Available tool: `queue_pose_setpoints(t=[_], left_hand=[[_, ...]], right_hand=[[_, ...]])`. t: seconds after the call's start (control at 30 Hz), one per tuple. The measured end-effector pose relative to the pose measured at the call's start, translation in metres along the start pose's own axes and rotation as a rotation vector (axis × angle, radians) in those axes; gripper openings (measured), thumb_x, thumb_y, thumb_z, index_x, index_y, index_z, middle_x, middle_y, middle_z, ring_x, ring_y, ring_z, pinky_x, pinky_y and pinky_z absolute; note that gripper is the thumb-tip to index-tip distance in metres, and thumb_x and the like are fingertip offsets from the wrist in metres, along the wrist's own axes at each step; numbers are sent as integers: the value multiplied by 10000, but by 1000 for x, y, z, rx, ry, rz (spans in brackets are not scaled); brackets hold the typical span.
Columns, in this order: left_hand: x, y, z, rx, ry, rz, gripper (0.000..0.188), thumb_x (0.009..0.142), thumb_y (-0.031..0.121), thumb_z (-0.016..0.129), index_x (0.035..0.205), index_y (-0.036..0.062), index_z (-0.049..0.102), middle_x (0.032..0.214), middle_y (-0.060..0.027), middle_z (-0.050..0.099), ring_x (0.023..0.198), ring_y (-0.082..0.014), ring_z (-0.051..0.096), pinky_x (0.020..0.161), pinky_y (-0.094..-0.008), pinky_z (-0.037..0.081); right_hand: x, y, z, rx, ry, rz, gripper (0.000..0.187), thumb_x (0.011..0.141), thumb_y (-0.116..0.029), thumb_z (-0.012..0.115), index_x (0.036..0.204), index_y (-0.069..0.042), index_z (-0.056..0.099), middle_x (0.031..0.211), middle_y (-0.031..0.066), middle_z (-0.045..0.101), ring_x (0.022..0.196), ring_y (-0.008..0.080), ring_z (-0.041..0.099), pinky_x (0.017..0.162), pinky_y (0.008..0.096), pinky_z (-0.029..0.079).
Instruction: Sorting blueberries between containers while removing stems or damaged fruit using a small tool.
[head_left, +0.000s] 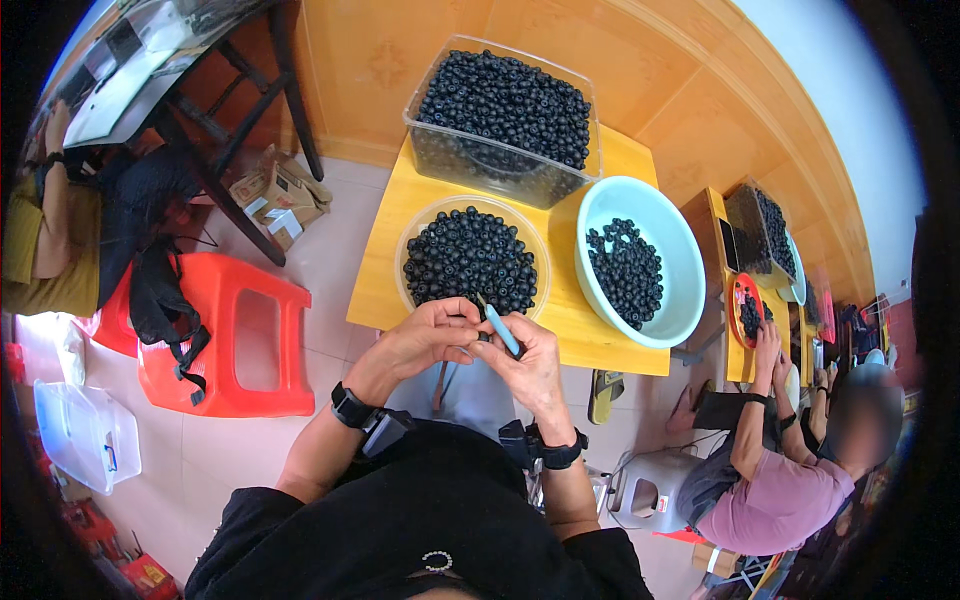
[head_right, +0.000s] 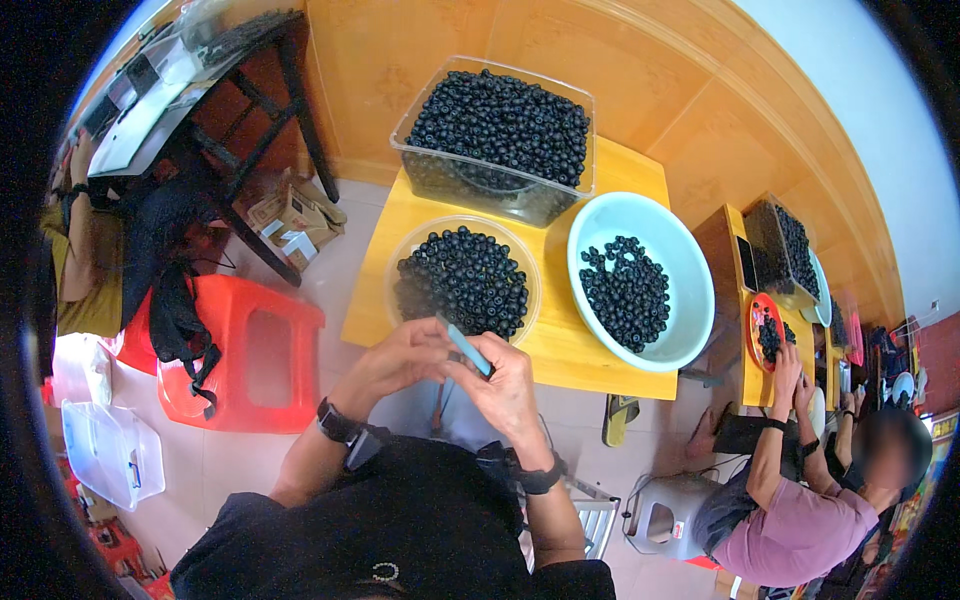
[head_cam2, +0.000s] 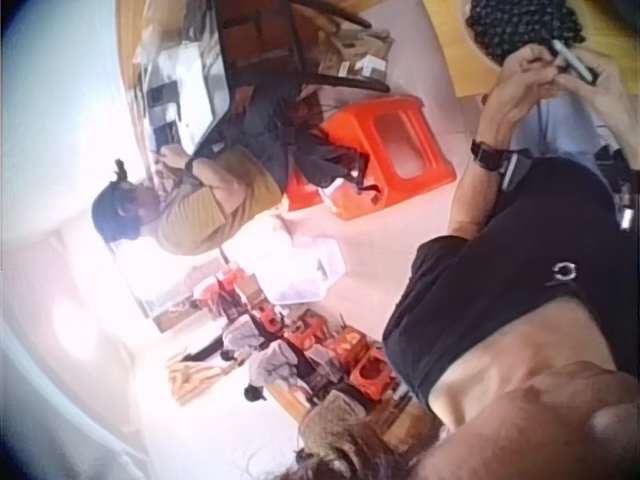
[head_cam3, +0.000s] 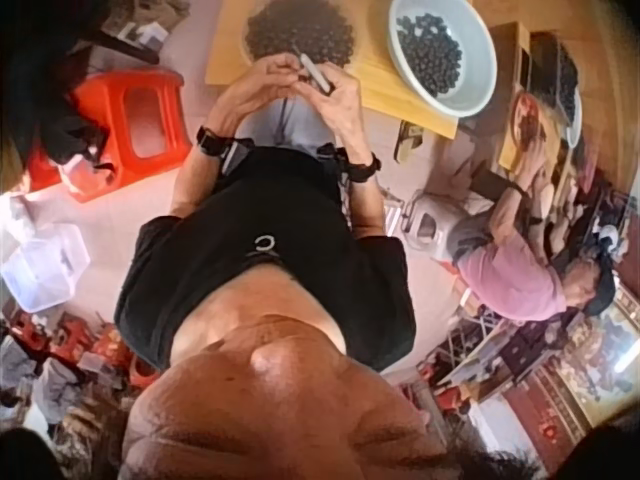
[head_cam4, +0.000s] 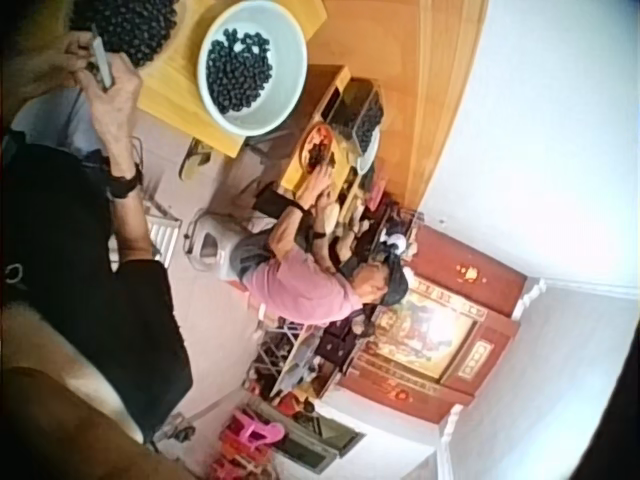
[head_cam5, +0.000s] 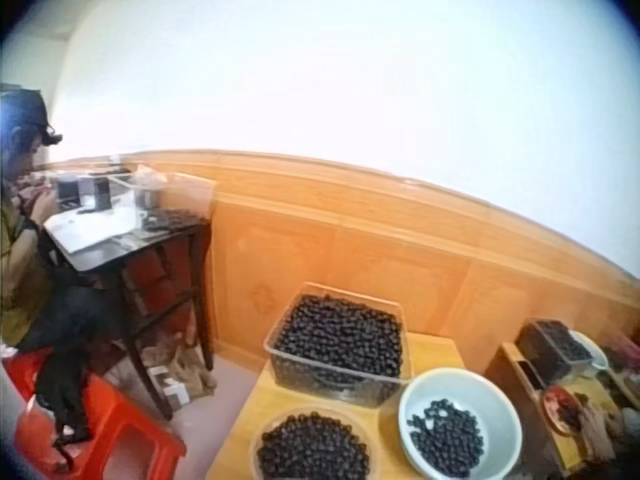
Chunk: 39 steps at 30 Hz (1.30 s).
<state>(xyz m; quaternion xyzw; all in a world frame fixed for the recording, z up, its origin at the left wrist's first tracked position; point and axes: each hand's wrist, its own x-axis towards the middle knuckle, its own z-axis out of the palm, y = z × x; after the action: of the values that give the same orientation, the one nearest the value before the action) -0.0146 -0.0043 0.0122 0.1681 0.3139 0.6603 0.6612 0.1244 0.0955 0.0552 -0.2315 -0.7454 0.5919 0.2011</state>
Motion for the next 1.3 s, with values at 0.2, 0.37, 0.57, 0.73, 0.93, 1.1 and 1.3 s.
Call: queue_pose_setpoints(t=[0.2,0.37,0.57,0.73,0.93,1.1,1.3], left_hand=[[-18,-3,-11,493,-13,-56,153,852,206,616,829,55,603,805,-12,617,737,-86,604,649,-227,501],[-41,-48,-52,1111,-190,-188,163,834,177,587,842,22,639,843,-68,650,773,-196,628,691,-309,507],[-54,-113,-69,2240,-283,-93,174,716,172,570,825,84,673,926,-59,614,985,-215,533,842,-354,411],[-44,-127,-85,2548,-288,238,163,726,203,530,680,115,659,901,-47,598,978,-191,483,860,-367,338],[-38,-147,-100,2540,-474,107,188,771,230,526,740,147,691,806,-7,646,908,-177,507,868,-354,299],[-52,-145,-88,2549,-481,132,208,778,255,529,663,154,671,732,-14,642,857,-180,530,814,-345,312],[-55,-142,-86,2393,-428,127,253,785,328,531,649,147,645,654,-19,613,737,-161,561,760,-361,329]], right_hand=[[13,0,-55,-198,185,-24,148,751,-50,694,884,-11,642,711,-29,533,612,41,442,550,190,366],[40,-19,-110,-465,629,-209,379,741,-54,695,1096,-5,573,832,64,577,673,124,523,595,280,446],[11,15,-92,-429,538,-314,270,773,-38,655,1033,6,596,848,83,593,755,147,544,648,285,442],[-12,34,-72,-409,446,-90,180,771,-66,655,927,18,626,705,105,562,594,169,496,547,294,397],[-28,31,-62,-374,427,-43,173,799,-109,634,931,1,656,659,-17,527,580,56,405,520,218,335],[-38,37,-59,-377,411,14,160,800,-108,636,921,-6,656,626,-32,497,567,50,388,511,211,324],[-40,43,-52,-296,406,75,135,806,-108,636,902,-16,656,602,-57,467,548,32,363,496,201,307]])
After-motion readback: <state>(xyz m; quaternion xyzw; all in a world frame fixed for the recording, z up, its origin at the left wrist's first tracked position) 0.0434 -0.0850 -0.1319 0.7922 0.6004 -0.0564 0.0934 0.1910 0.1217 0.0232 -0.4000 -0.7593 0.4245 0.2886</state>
